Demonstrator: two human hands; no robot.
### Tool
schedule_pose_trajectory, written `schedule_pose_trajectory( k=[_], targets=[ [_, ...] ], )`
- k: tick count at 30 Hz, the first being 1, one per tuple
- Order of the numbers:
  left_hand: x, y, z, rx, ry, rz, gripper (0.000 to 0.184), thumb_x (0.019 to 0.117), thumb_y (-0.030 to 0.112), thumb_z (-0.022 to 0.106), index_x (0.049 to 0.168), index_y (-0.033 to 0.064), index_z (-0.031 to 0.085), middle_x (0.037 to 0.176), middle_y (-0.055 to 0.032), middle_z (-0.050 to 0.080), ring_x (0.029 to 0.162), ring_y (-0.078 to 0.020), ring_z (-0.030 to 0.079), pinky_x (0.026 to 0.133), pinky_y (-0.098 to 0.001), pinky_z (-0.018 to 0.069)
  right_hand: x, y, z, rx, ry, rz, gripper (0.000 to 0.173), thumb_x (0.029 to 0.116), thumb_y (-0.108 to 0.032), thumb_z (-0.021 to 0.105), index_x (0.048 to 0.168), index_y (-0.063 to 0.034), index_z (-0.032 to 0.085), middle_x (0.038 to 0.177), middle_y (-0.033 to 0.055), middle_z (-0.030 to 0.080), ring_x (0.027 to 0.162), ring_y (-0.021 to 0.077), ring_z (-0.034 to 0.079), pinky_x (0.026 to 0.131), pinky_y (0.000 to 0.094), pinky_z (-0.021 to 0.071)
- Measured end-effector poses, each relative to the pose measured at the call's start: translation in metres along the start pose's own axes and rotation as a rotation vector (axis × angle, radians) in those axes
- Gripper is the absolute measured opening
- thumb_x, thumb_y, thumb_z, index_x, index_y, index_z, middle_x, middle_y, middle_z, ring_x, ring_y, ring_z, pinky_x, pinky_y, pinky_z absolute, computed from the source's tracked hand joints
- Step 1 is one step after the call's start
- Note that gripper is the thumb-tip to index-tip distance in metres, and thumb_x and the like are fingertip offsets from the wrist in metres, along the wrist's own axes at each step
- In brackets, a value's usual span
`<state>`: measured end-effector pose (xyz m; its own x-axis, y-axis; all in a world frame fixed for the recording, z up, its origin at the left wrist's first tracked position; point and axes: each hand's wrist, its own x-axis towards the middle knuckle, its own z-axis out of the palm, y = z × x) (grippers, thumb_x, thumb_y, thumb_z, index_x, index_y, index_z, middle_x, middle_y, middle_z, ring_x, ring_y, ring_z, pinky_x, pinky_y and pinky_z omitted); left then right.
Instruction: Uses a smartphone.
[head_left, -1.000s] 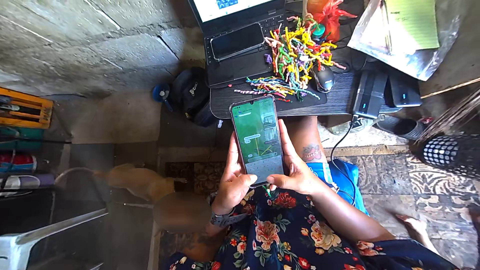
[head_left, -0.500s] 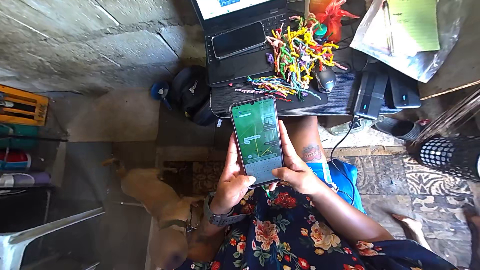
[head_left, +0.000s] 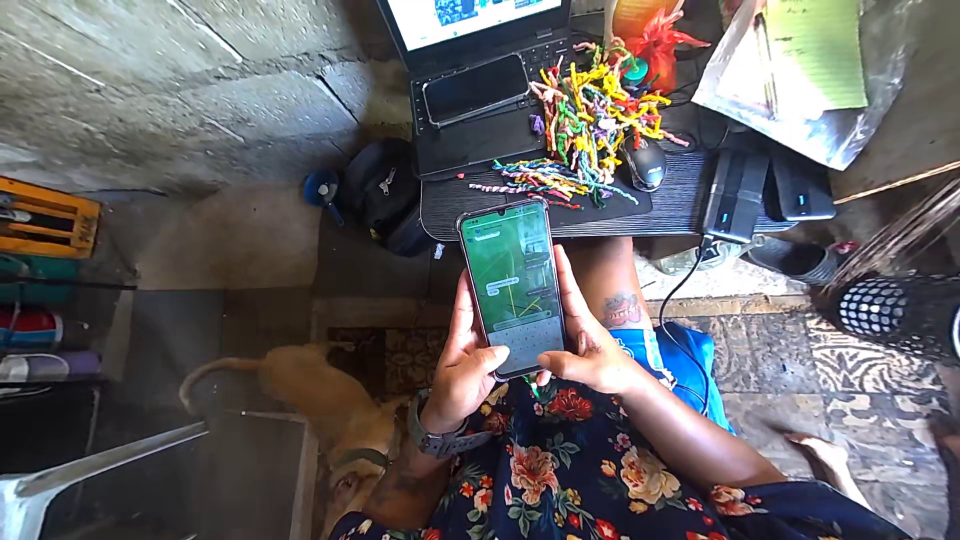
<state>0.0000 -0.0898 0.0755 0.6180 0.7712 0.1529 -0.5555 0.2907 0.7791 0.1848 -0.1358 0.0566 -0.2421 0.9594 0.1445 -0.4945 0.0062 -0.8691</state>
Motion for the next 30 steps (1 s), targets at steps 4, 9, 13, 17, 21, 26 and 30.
schedule_pose_trajectory(
  k=[4,9,13,17,21,26,30],
  targets=[
    [-0.0003,0.0006,0.0004,-0.032,-0.018,0.002,0.091,0.0881,-0.011,0.048,0.163,0.0284,0.016,0.152,-0.0030,0.049,0.134,-0.0214,0.055,0.110,-0.0445,0.0474,-0.0005,-0.0009,0.0007,-0.005,0.003,-0.003,0.104,0.0913,-0.005,0.060,0.162,-0.0290,-0.012,0.147,0.0015,0.050,0.103,0.0087,0.069,0.066,0.0218,0.0623],
    [-0.0002,0.0008,0.0012,0.010,-0.036,-0.002,0.094,0.0864,-0.011,0.048,0.163,0.0289,0.011,0.153,-0.0032,0.047,0.133,-0.0213,0.055,0.109,-0.0446,0.0488,-0.0002,-0.0009,0.0006,0.017,0.057,0.034,0.088,0.1018,-0.015,0.054,0.163,-0.0335,-0.007,0.140,0.0011,0.057,0.093,0.0102,0.072,0.061,0.0225,0.0619],
    [0.0008,0.0007,0.0011,0.020,-0.032,-0.009,0.095,0.0868,-0.011,0.047,0.164,0.0295,0.009,0.153,-0.0023,0.047,0.132,-0.0210,0.056,0.109,-0.0444,0.0492,-0.0002,-0.0009,0.0002,0.019,0.064,0.035,0.091,0.0993,-0.012,0.055,0.163,-0.0329,-0.006,0.140,0.0026,0.058,0.093,0.0117,0.072,0.060,0.0240,0.0624],
    [0.0018,0.0010,0.0004,-0.007,0.004,-0.021,0.094,0.0861,-0.011,0.048,0.163,0.0289,0.013,0.152,-0.0027,0.049,0.131,-0.0214,0.057,0.107,-0.0448,0.0504,-0.0003,-0.0022,-0.0025,0.004,0.004,0.024,0.102,0.0882,0.000,0.052,0.163,-0.0304,-0.010,0.144,0.0023,0.053,0.098,0.0110,0.071,0.063,0.0249,0.0631],
    [0.0017,0.0010,0.0007,-0.009,-0.008,-0.027,0.094,0.0872,-0.011,0.048,0.163,0.0324,0.012,0.151,-0.0034,0.050,0.130,-0.0224,0.058,0.105,-0.0453,0.0524,0.0021,0.0029,-0.0032,0.080,0.045,0.020,0.084,0.1019,-0.019,0.050,0.163,-0.0356,-0.005,0.140,0.0017,0.058,0.094,0.0127,0.072,0.059,0.0242,0.0620],
    [0.0016,0.0030,0.0007,0.013,-0.010,-0.028,0.095,0.0864,-0.012,0.046,0.164,0.0307,0.011,0.152,-0.0042,0.048,0.130,-0.0223,0.058,0.105,-0.0458,0.0518,0.0039,0.0029,-0.0039,0.128,0.040,0.028,0.082,0.0990,-0.013,0.042,0.162,-0.0367,-0.004,0.141,0.0024,0.056,0.097,0.0141,0.072,0.057,0.0254,0.0619],
    [0.0020,0.0026,0.0014,0.019,-0.013,-0.020,0.095,0.0866,-0.013,0.046,0.164,0.0304,0.010,0.153,-0.0033,0.047,0.131,-0.0215,0.057,0.106,-0.0447,0.0511,0.0036,0.0032,-0.0033,0.119,0.050,0.017,0.085,0.0961,-0.007,0.042,0.163,-0.0354,-0.003,0.137,0.0023,0.059,0.093,0.0131,0.072,0.057,0.0243,0.0614]
  ],
)
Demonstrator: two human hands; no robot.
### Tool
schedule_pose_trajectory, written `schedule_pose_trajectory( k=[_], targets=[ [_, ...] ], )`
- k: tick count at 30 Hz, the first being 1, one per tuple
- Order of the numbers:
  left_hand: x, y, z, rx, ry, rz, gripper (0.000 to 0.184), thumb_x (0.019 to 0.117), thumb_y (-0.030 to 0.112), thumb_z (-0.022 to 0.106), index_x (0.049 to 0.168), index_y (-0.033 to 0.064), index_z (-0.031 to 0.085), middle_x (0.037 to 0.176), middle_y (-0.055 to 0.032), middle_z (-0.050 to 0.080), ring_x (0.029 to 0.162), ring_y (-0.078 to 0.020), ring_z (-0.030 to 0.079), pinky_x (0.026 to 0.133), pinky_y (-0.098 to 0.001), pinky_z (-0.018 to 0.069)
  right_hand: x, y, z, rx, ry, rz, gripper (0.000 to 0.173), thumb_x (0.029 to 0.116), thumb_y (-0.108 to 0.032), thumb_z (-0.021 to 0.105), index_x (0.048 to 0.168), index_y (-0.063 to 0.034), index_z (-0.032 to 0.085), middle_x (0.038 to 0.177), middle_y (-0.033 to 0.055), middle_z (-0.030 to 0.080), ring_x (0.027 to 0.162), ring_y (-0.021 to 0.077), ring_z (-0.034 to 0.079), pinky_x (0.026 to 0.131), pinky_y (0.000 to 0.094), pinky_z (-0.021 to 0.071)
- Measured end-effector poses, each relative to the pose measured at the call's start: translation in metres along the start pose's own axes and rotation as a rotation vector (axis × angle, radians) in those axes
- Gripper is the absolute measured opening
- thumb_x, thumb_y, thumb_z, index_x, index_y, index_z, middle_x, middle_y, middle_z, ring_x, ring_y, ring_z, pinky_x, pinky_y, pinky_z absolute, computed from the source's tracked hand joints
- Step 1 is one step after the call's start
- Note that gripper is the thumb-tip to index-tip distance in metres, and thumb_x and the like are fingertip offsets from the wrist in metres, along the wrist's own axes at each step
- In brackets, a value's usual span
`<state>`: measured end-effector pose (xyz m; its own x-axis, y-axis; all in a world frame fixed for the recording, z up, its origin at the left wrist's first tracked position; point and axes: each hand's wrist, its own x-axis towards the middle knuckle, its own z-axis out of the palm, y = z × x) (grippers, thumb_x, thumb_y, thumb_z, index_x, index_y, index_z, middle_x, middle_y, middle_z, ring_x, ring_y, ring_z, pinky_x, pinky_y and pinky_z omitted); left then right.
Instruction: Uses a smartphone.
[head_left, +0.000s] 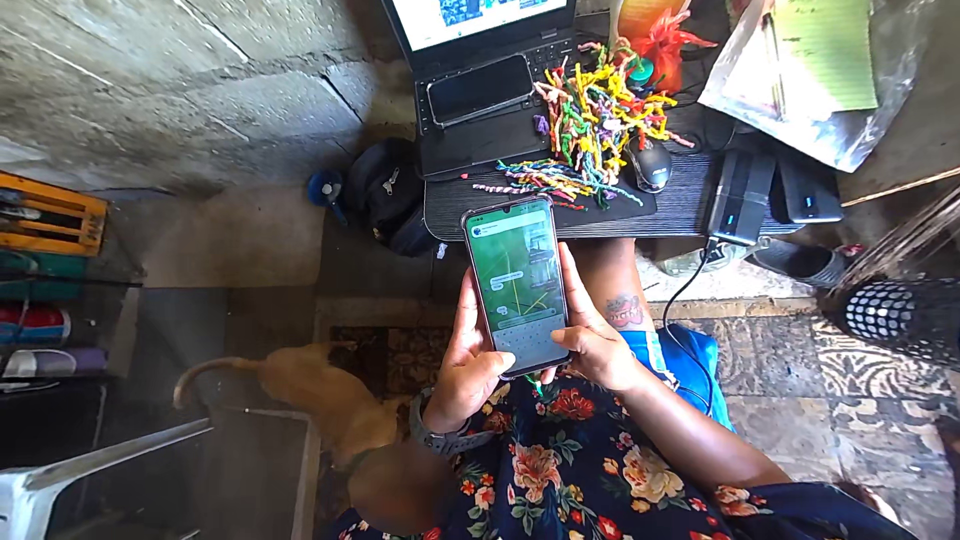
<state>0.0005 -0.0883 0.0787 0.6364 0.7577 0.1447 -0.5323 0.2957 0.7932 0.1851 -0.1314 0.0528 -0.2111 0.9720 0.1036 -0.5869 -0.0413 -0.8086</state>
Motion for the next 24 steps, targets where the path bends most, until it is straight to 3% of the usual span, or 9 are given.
schedule_pose_trajectory(
  k=[2,8,11,14,19,22,24],
  targets=[
    [0.000,0.000,0.001,0.002,-0.001,0.000,0.095,0.0866,-0.013,0.046,0.164,0.0300,0.009,0.152,-0.0035,0.048,0.130,-0.0215,0.057,0.106,-0.0445,0.0516,-0.001,-0.001,0.002,-0.032,0.016,-0.010,0.086,0.1030,-0.019,0.056,0.163,-0.0358,-0.004,0.140,0.0008,0.058,0.094,0.0114,0.072,0.060,0.0230,0.0620],
    [-0.001,-0.002,0.005,0.079,0.053,0.013,0.090,0.0933,-0.007,0.052,0.164,0.0264,0.008,0.152,-0.0017,0.048,0.132,-0.0187,0.056,0.110,-0.0416,0.0484,0.000,-0.004,0.007,-0.112,0.032,-0.005,0.104,0.0944,-0.012,0.068,0.163,-0.0296,-0.008,0.141,0.0009,0.056,0.090,0.0070,0.071,0.060,0.0191,0.0607],
    [0.001,-0.003,0.007,0.156,0.105,0.014,0.086,0.0961,-0.005,0.052,0.163,0.0230,0.006,0.151,-0.0028,0.048,0.131,-0.0183,0.056,0.111,-0.0409,0.0482,0.000,-0.003,0.008,-0.143,0.056,-0.008,0.106,0.0919,-0.004,0.066,0.163,-0.0277,-0.008,0.139,0.0019,0.056,0.088,0.0062,0.070,0.059,0.0182,0.0602],
    [0.002,-0.004,0.009,0.222,0.157,0.005,0.083,0.0973,-0.005,0.048,0.163,0.0195,0.004,0.150,-0.0036,0.048,0.130,-0.0177,0.057,0.110,-0.0402,0.0496,-0.001,-0.002,0.006,-0.145,0.037,-0.014,0.108,0.0911,-0.007,0.069,0.163,-0.0286,-0.009,0.143,0.0024,0.053,0.093,0.0074,0.070,0.063,0.0195,0.0615],
    [0.000,-0.003,0.006,0.076,0.095,-0.010,0.088,0.0928,-0.006,0.050,0.163,0.0266,0.009,0.149,-0.0010,0.051,0.128,-0.0179,0.059,0.108,-0.0408,0.0507,-0.003,-0.002,0.003,-0.124,-0.005,-0.023,0.111,0.0901,-0.007,0.069,0.162,-0.0288,-0.012,0.146,0.0027,0.050,0.100,0.0093,0.070,0.066,0.0217,0.0627],
    [0.001,-0.002,0.002,0.022,0.060,-0.012,0.088,0.0902,-0.009,0.046,0.163,0.0289,0.014,0.148,-0.0019,0.052,0.127,-0.0189,0.060,0.105,-0.0417,0.0530,-0.004,0.000,-0.001,-0.055,-0.049,-0.006,0.104,0.0895,-0.009,0.061,0.162,-0.0331,-0.011,0.145,0.0014,0.053,0.104,0.0130,0.070,0.065,0.0259,0.0636],
    [0.001,-0.001,0.001,0.000,0.048,-0.016,0.088,0.0901,-0.009,0.046,0.163,0.0301,0.015,0.149,-0.0025,0.052,0.127,-0.0197,0.060,0.103,-0.0426,0.0539,-0.004,0.000,-0.003,0.008,-0.068,0.013,0.099,0.0888,-0.002,0.049,0.162,-0.0360,-0.008,0.144,0.0022,0.054,0.105,0.0157,0.070,0.065,0.0284,0.0639]
  ],
)
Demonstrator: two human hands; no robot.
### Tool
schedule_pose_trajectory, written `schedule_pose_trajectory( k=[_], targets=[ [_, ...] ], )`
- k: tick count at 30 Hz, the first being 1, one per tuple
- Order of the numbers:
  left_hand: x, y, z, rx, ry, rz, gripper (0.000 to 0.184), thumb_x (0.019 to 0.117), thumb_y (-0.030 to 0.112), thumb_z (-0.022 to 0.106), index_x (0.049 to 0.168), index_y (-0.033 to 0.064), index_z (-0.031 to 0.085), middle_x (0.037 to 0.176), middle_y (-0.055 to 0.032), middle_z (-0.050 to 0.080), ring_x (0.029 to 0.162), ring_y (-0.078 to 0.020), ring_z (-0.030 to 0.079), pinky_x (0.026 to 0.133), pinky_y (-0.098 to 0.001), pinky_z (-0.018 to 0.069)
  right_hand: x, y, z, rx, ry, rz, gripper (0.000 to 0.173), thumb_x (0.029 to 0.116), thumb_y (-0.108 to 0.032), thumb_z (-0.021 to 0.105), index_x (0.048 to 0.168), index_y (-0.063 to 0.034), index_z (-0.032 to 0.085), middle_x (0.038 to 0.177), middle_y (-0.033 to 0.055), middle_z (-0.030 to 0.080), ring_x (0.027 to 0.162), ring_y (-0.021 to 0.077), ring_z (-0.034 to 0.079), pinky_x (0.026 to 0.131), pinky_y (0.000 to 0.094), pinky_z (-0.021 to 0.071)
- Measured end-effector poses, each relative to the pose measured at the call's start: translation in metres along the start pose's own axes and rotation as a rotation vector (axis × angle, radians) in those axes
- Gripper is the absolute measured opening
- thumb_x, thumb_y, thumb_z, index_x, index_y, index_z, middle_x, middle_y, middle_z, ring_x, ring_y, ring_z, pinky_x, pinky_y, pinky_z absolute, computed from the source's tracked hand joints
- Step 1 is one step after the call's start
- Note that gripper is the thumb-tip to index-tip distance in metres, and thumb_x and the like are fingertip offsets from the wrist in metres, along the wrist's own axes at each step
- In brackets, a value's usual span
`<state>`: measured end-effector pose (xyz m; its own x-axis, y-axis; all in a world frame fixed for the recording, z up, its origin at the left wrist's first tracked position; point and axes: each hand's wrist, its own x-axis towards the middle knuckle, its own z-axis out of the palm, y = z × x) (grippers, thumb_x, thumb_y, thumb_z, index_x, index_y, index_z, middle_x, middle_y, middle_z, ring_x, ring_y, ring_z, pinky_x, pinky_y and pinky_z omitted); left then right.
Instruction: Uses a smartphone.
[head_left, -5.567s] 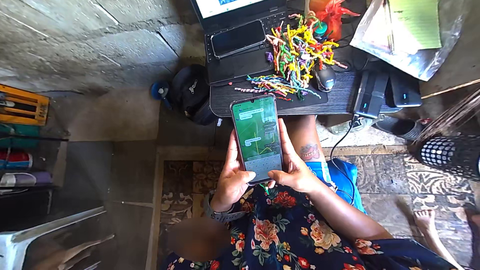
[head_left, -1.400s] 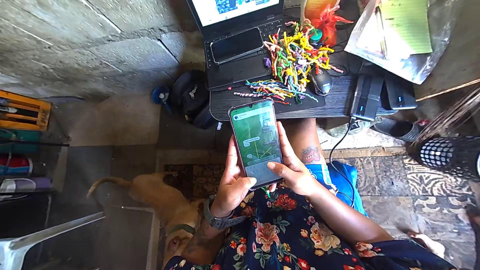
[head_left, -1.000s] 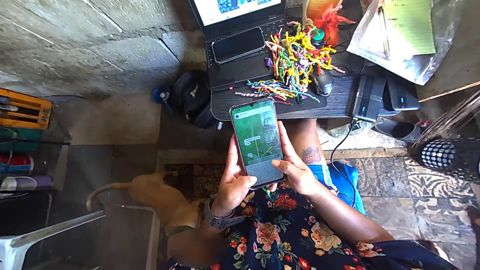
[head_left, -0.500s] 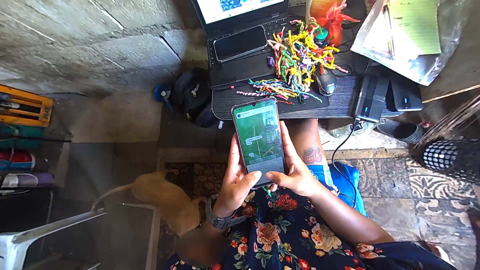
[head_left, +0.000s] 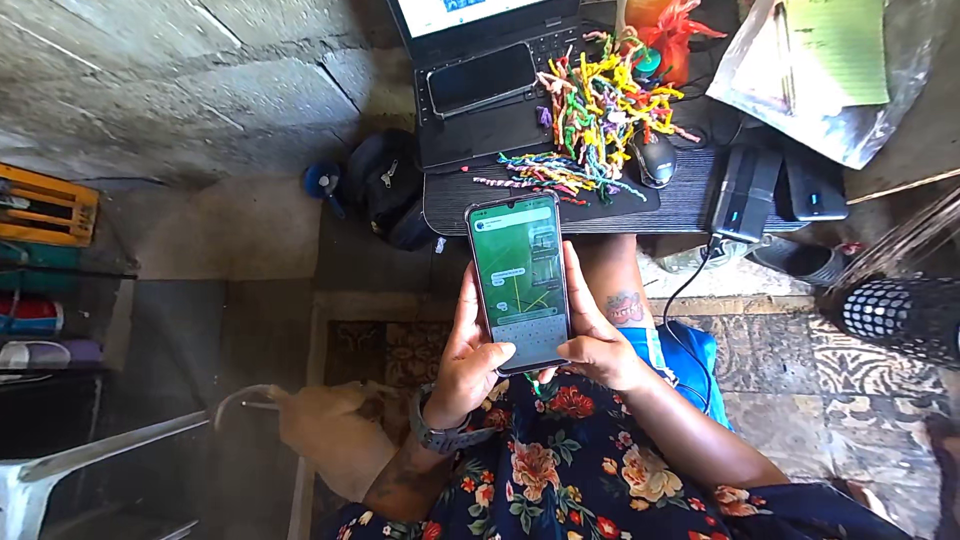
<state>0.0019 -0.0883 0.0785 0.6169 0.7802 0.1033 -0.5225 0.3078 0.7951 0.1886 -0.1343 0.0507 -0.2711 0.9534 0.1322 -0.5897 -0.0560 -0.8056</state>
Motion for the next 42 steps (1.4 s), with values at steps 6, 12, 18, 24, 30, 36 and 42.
schedule_pose_trajectory(
  k=[6,12,18,24,30,36,42],
  targets=[
    [-0.001,0.000,0.000,-0.010,0.002,-0.007,0.089,0.0899,-0.009,0.047,0.162,0.0312,0.015,0.149,-0.0027,0.052,0.126,-0.0203,0.061,0.101,-0.0426,0.0551,0.000,-0.001,0.001,0.017,0.017,0.018,0.096,0.0889,0.003,0.041,0.162,-0.0377,-0.005,0.142,0.0033,0.055,0.103,0.0162,0.071,0.064,0.0286,0.0640],
    [-0.001,0.000,0.001,-0.004,0.004,-0.002,0.090,0.0890,-0.010,0.046,0.163,0.0298,0.014,0.149,-0.0028,0.051,0.128,-0.0201,0.060,0.105,-0.0433,0.0530,0.001,-0.001,0.002,0.015,0.022,0.010,0.095,0.0887,0.003,0.041,0.162,-0.0359,-0.006,0.143,0.0021,0.054,0.102,0.0150,0.071,0.064,0.0276,0.0637],
    [0.000,0.000,0.002,0.003,0.009,-0.003,0.091,0.0883,-0.011,0.046,0.163,0.0306,0.014,0.150,-0.0022,0.051,0.128,-0.0200,0.060,0.104,-0.0434,0.0531,0.001,-0.001,0.003,0.002,0.030,0.009,0.093,0.0923,-0.003,0.045,0.162,-0.0367,-0.006,0.143,0.0017,0.055,0.101,0.0142,0.071,0.063,0.0266,0.0633],
    [0.000,-0.003,0.003,0.061,0.024,0.000,0.091,0.0880,-0.011,0.046,0.163,0.0284,0.010,0.148,-0.0018,0.051,0.126,-0.0186,0.060,0.104,-0.0423,0.0531,0.003,0.000,0.008,-0.075,0.140,0.002,0.082,0.1040,-0.017,0.051,0.163,-0.0366,-0.002,0.135,0.0017,0.061,0.086,0.0110,0.073,0.057,0.0228,0.0613],
    [0.001,-0.004,0.006,0.117,0.063,0.017,0.088,0.0922,-0.008,0.049,0.163,0.0232,0.006,0.149,-0.0025,0.049,0.129,-0.0176,0.058,0.109,-0.0405,0.0499,0.005,-0.001,0.010,-0.143,0.142,-0.008,0.108,0.0922,-0.009,0.070,0.163,-0.0282,-0.008,0.141,0.0021,0.055,0.089,0.0067,0.071,0.060,0.0186,0.0605],
    [0.004,-0.006,0.007,0.177,0.130,0.023,0.084,0.0952,-0.005,0.048,0.163,0.0181,0.004,0.148,-0.0046,0.049,0.128,-0.0177,0.059,0.108,-0.0396,0.0509,0.006,0.000,0.007,-0.130,0.103,-0.023,0.111,0.0903,-0.008,0.071,0.163,-0.0266,-0.011,0.144,0.0031,0.053,0.094,0.0081,0.071,0.063,0.0199,0.0616],
    [0.005,-0.004,0.000,-0.020,0.028,0.022,0.092,0.0868,-0.010,0.049,0.163,0.0232,0.009,0.149,-0.0041,0.051,0.129,-0.0208,0.059,0.108,-0.0432,0.0504,0.007,-0.002,0.006,-0.099,0.085,-0.007,0.113,0.0897,-0.010,0.072,0.162,-0.0287,-0.011,0.144,0.0030,0.053,0.097,0.0101,0.071,0.064,0.0215,0.0623]
  ],
)
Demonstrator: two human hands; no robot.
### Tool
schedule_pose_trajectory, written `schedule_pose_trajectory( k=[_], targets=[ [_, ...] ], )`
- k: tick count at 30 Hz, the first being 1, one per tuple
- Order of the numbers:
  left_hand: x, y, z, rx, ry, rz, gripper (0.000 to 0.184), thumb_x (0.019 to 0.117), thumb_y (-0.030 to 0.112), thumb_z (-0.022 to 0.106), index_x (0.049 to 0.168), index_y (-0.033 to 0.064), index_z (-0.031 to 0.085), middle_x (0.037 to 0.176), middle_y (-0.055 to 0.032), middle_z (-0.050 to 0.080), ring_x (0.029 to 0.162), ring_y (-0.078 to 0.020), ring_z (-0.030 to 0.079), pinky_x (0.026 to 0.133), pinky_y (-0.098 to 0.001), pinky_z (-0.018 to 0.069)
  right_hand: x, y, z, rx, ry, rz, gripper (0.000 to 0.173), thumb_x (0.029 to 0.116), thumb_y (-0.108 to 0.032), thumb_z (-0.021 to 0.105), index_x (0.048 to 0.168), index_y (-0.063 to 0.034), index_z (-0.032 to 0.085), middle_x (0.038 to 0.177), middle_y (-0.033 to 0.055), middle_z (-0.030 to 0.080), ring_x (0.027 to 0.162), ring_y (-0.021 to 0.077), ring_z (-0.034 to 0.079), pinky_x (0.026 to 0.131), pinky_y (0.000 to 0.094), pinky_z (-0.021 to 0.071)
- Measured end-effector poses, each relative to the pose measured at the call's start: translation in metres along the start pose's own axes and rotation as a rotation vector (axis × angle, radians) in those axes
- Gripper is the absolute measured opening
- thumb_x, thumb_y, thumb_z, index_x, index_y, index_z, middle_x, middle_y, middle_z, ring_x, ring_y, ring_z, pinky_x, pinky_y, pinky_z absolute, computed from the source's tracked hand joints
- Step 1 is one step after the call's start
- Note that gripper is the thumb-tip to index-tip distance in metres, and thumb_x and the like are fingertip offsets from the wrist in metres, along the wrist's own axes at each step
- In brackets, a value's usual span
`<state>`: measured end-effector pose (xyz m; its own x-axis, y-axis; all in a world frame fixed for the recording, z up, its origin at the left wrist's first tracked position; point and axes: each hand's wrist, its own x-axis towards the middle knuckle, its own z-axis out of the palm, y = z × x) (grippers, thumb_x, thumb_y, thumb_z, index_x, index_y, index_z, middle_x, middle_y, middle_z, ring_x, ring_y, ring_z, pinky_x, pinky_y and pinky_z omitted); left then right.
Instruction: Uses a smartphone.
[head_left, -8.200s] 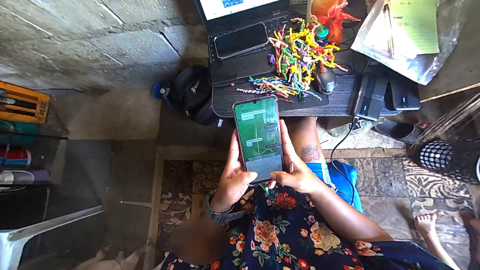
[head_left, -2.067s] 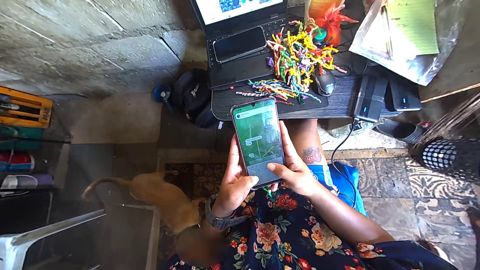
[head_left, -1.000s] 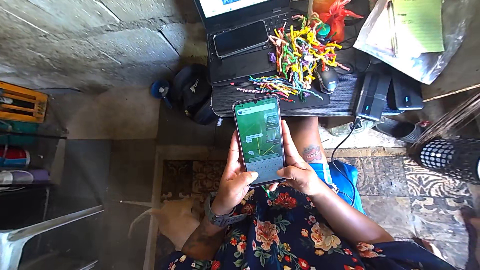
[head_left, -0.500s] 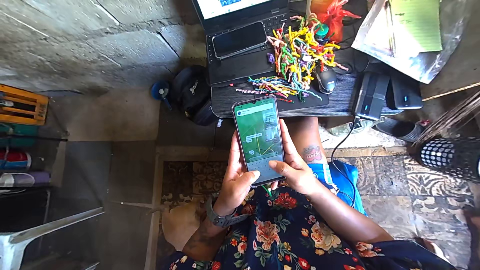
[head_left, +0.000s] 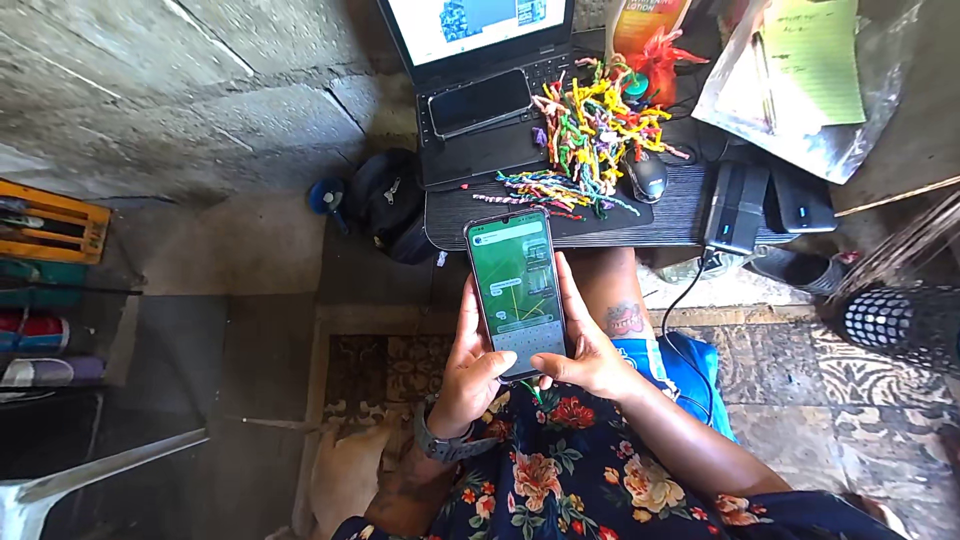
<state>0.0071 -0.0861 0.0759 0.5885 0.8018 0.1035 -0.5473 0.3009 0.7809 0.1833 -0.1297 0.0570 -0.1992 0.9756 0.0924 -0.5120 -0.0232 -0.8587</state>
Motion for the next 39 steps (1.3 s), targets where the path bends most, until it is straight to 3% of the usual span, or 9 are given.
schedule_pose_trajectory(
  k=[8,12,14,17,21,24,28,33,39],
  targets=[
    [0.001,0.002,-0.003,-0.029,-0.051,-0.004,0.093,0.0873,-0.011,0.046,0.163,0.0244,0.005,0.151,-0.0049,0.049,0.131,-0.0231,0.058,0.106,-0.0460,0.0517,0.000,0.005,-0.009,0.070,-0.110,-0.044,0.103,0.0910,-0.009,0.058,0.162,-0.0272,-0.015,0.151,0.0030,0.047,0.112,0.0149,0.068,0.066,0.0266,0.0634],
    [0.000,0.001,-0.003,-0.027,-0.034,-0.016,0.090,0.0888,-0.010,0.047,0.163,0.0255,0.008,0.149,-0.0054,0.051,0.127,-0.0239,0.060,0.101,-0.0464,0.0552,0.000,0.004,-0.009,0.101,-0.097,-0.012,0.095,0.0880,0.004,0.039,0.162,-0.0301,-0.010,0.146,0.0034,0.052,0.106,0.0164,0.070,0.064,0.0290,0.0638],
    [0.000,0.000,-0.001,0.003,-0.017,-0.016,0.090,0.0900,-0.009,0.048,0.163,0.0246,0.007,0.149,-0.0046,0.051,0.128,-0.0225,0.060,0.103,-0.0452,0.0542,-0.002,0.006,-0.009,0.078,-0.089,-0.020,0.096,0.0908,0.002,0.044,0.162,-0.0295,-0.011,0.146,0.0035,0.052,0.103,0.0146,0.070,0.065,0.0264,0.0631],
    [-0.001,-0.002,0.002,0.079,0.017,0.009,0.089,0.0917,-0.006,0.052,0.163,0.0203,0.005,0.150,-0.0032,0.050,0.130,-0.0195,0.058,0.109,-0.0425,0.0498,-0.002,0.003,-0.002,-0.029,-0.005,-0.013,0.105,0.0938,-0.011,0.067,0.162,-0.0240,-0.012,0.145,0.0028,0.052,0.097,0.0090,0.070,0.064,0.0210,0.0617],
    [0.001,-0.005,0.008,0.261,0.117,0.021,0.083,0.0966,-0.004,0.050,0.162,0.0117,0.001,0.148,-0.0057,0.048,0.129,-0.0162,0.058,0.109,-0.0382,0.0500,0.000,0.002,0.003,-0.083,0.066,0.002,0.108,0.0907,-0.007,0.070,0.163,-0.0224,-0.009,0.143,0.0032,0.053,0.090,0.0063,0.070,0.061,0.0192,0.0611],
    [0.001,-0.005,0.006,0.242,0.118,0.005,0.083,0.0953,-0.005,0.048,0.162,0.0138,0.003,0.148,-0.0055,0.049,0.128,-0.0168,0.058,0.108,-0.0391,0.0506,-0.002,0.004,-0.001,-0.049,0.006,-0.025,0.116,0.0883,-0.011,0.075,0.162,-0.0235,-0.013,0.147,0.0028,0.050,0.100,0.0079,0.070,0.069,0.0217,0.0629],
    [-0.001,-0.004,-0.001,0.030,-0.010,-0.006,0.092,0.0875,-0.010,0.049,0.163,0.0229,0.007,0.150,-0.0031,0.050,0.130,-0.0200,0.058,0.108,-0.0432,0.0498,-0.004,0.003,-0.002,-0.061,0.012,-0.010,0.111,0.0866,-0.002,0.066,0.162,-0.0229,-0.013,0.148,0.0039,0.050,0.104,0.0101,0.070,0.066,0.0228,0.0629],
    [-0.002,-0.002,-0.004,-0.026,-0.036,-0.013,0.089,0.0898,-0.010,0.045,0.163,0.0273,0.011,0.149,-0.0041,0.052,0.128,-0.0214,0.060,0.105,-0.0440,0.0525,-0.003,0.003,-0.001,-0.016,0.033,0.021,0.092,0.0996,-0.009,0.056,0.163,-0.0287,-0.009,0.139,0.0023,0.057,0.091,0.0101,0.072,0.060,0.0224,0.0620],
    [-0.003,-0.002,-0.005,-0.009,-0.030,-0.005,0.090,0.0900,-0.010,0.046,0.163,0.0267,0.009,0.150,-0.0034,0.050,0.129,-0.0206,0.058,0.107,-0.0435,0.0510,-0.002,0.003,0.001,-0.036,0.042,0.029,0.094,0.0990,-0.008,0.059,0.163,-0.0293,-0.007,0.139,0.0030,0.058,0.092,0.0102,0.072,0.058,0.0215,0.0615]
  ],
)
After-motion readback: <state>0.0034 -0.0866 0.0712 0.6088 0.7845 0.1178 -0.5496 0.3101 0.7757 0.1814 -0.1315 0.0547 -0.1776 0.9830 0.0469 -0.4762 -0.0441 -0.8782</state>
